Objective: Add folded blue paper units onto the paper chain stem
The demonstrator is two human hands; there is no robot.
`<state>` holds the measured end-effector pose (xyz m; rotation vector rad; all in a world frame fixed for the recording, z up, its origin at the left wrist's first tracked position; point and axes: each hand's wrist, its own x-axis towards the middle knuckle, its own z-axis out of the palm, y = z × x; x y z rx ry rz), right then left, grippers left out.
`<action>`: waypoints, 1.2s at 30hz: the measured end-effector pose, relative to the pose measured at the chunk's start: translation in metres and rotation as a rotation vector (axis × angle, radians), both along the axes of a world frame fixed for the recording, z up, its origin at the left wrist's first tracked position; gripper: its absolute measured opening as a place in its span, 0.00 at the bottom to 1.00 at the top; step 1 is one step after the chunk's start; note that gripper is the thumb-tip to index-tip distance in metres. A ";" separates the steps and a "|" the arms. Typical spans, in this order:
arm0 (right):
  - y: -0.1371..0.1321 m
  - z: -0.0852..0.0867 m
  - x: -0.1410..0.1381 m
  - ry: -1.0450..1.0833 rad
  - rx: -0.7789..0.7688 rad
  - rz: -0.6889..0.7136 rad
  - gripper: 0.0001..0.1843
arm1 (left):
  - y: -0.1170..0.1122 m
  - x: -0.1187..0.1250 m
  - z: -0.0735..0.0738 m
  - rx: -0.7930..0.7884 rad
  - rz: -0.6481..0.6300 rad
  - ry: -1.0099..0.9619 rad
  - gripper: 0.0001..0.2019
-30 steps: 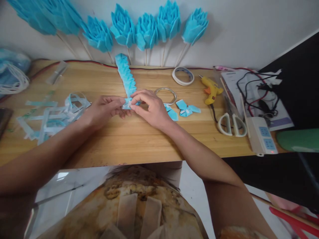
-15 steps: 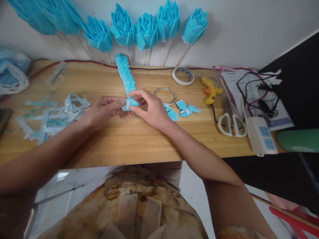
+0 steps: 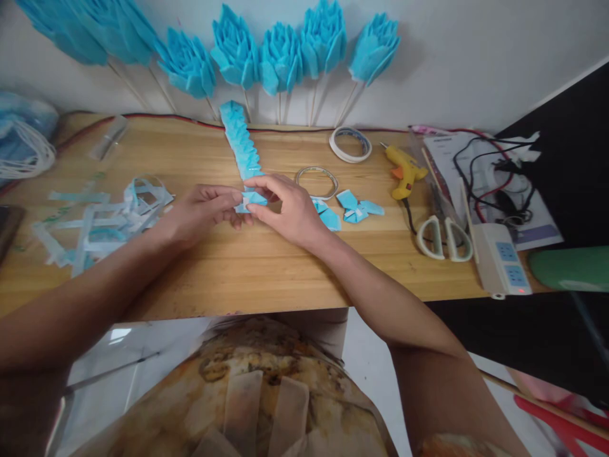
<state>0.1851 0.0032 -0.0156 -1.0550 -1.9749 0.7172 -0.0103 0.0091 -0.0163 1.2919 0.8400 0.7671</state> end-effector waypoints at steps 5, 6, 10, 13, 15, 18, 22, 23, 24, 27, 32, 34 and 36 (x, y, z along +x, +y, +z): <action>0.000 0.000 0.000 -0.016 0.006 -0.002 0.13 | -0.001 0.001 0.001 -0.025 0.007 -0.002 0.15; 0.000 0.000 0.000 -0.017 0.003 -0.005 0.12 | -0.001 0.001 0.001 -0.037 0.007 -0.012 0.15; 0.000 0.000 -0.001 -0.011 -0.027 -0.031 0.11 | -0.002 0.002 0.004 -0.044 -0.021 -0.008 0.18; 0.000 0.001 -0.001 0.010 -0.052 -0.028 0.11 | -0.002 0.002 0.005 0.013 -0.027 0.067 0.14; 0.001 0.003 0.000 0.033 -0.098 -0.007 0.11 | -0.002 0.002 0.004 0.035 0.010 0.095 0.12; 0.002 0.006 0.003 0.104 -0.181 0.037 0.10 | -0.003 0.002 0.004 0.053 0.047 0.112 0.12; 0.002 0.010 0.006 0.148 -0.197 0.026 0.12 | -0.003 0.002 0.004 0.048 0.045 0.133 0.13; 0.002 0.011 0.006 0.148 -0.202 0.021 0.13 | -0.003 0.002 0.004 0.045 0.044 0.139 0.13; 0.001 0.011 0.006 0.153 -0.210 0.023 0.13 | -0.003 0.002 0.004 0.045 0.043 0.145 0.13; 0.002 0.010 0.005 0.191 -0.233 0.044 0.14 | -0.002 0.003 0.005 0.057 0.040 0.156 0.12; 0.004 0.007 0.003 0.170 -0.231 0.037 0.08 | -0.002 0.003 0.004 0.079 0.022 0.147 0.11; 0.004 0.007 0.002 0.152 -0.215 0.028 0.07 | -0.002 0.003 0.004 0.078 0.019 0.149 0.12; 0.005 0.007 0.002 0.150 -0.203 0.016 0.06 | -0.002 0.003 0.003 0.062 0.023 0.135 0.12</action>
